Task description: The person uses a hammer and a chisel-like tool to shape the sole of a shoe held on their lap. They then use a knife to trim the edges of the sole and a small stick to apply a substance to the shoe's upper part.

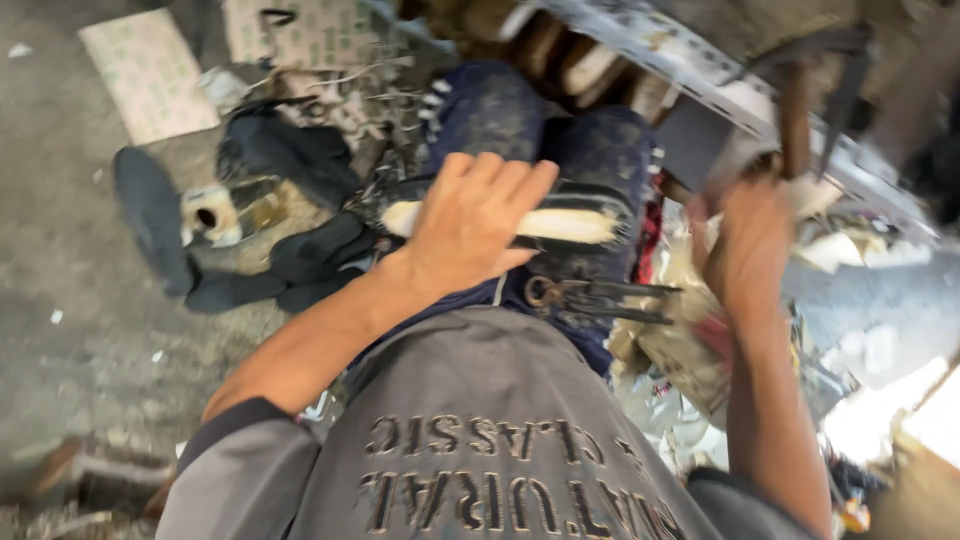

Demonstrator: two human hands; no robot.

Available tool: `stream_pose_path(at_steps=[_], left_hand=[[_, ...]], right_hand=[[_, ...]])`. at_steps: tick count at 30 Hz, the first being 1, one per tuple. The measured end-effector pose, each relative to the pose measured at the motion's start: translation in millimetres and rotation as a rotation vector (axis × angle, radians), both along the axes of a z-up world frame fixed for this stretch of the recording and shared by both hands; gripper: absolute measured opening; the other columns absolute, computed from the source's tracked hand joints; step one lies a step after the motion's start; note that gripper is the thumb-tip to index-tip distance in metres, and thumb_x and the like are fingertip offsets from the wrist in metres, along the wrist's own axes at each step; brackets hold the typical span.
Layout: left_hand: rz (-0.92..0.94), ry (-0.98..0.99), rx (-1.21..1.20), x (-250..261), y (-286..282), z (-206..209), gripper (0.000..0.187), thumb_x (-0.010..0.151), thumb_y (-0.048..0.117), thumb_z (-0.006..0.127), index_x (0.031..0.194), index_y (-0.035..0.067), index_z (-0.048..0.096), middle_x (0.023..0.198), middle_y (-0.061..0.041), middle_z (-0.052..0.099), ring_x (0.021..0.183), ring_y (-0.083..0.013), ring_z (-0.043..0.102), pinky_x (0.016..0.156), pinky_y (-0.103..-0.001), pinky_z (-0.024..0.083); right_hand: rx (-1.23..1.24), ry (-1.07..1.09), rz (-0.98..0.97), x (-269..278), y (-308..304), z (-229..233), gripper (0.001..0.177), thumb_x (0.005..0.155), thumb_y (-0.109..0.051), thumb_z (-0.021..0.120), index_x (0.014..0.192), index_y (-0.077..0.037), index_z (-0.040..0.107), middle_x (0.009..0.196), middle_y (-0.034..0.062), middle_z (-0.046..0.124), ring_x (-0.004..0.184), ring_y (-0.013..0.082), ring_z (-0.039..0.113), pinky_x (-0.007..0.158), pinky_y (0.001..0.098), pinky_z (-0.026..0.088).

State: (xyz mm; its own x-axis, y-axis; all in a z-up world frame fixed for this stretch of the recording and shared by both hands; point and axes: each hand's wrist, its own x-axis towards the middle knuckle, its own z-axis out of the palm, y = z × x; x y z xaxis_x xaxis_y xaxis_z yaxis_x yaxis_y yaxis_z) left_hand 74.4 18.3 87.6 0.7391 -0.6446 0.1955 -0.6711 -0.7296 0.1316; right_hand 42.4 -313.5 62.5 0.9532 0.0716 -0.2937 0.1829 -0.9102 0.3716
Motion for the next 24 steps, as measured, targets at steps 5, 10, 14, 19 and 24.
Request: stream_pose_path(at_steps=[5,10,14,19,24], left_hand=[[-0.046,-0.06,-0.113,-5,-2,3,0.103,0.053,0.069,0.099,0.128,0.015,0.053,0.097,0.003,0.059,0.083,-0.0155,0.052,0.073,-0.032,0.036],[-0.16,-0.239,-0.357,-9,-18,7,0.02,0.102,0.011,0.064,0.12,0.017,0.058,0.089,0.002,0.06,0.078,-0.0153,0.052,0.077,-0.031,0.042],[-0.536,-0.135,-0.44,-28,-35,24,0.047,0.104,-0.005,0.07,0.14,0.017,0.05,0.129,-0.009,0.049,0.124,-0.0331,0.041,0.109,-0.061,0.032],[-0.588,0.555,0.037,3,35,80,0.08,0.147,-0.036,0.048,0.167,0.026,0.001,0.174,-0.009,-0.002,0.166,-0.0298,0.002,0.125,-0.065,0.0],[0.942,0.596,-0.832,10,115,-129,0.06,0.09,0.004,0.065,0.147,0.0,0.048,0.151,-0.017,0.055,0.142,-0.0329,0.05,0.123,-0.049,0.036]], right_hand=[[0.548,0.198,-0.142,-177,21,-42,0.042,0.106,-0.048,0.047,0.121,-0.009,0.054,0.067,0.0099,0.062,0.054,0.0287,0.059,0.049,0.043,0.045],[0.726,0.207,-0.309,-183,14,-13,0.026,0.102,-0.027,0.059,0.116,-0.006,0.067,0.113,0.0203,0.067,0.105,0.0397,0.061,0.093,0.0503,0.048],[0.877,0.17,-0.649,-155,6,-1,0.067,0.086,-0.007,0.056,0.152,-0.012,0.056,0.119,0.0234,0.072,0.11,0.0437,0.067,0.092,0.0542,0.049],[1.652,0.305,-1.002,-99,60,4,0.066,0.092,-0.037,0.062,0.149,-0.003,0.056,0.121,0.0265,0.07,0.109,0.0415,0.067,0.095,0.0533,0.053],[1.354,0.132,-0.559,-26,66,31,0.068,0.094,-0.05,0.06,0.14,0.001,0.057,0.122,0.0067,0.061,0.113,0.0123,0.053,0.1,0.0266,0.041]])
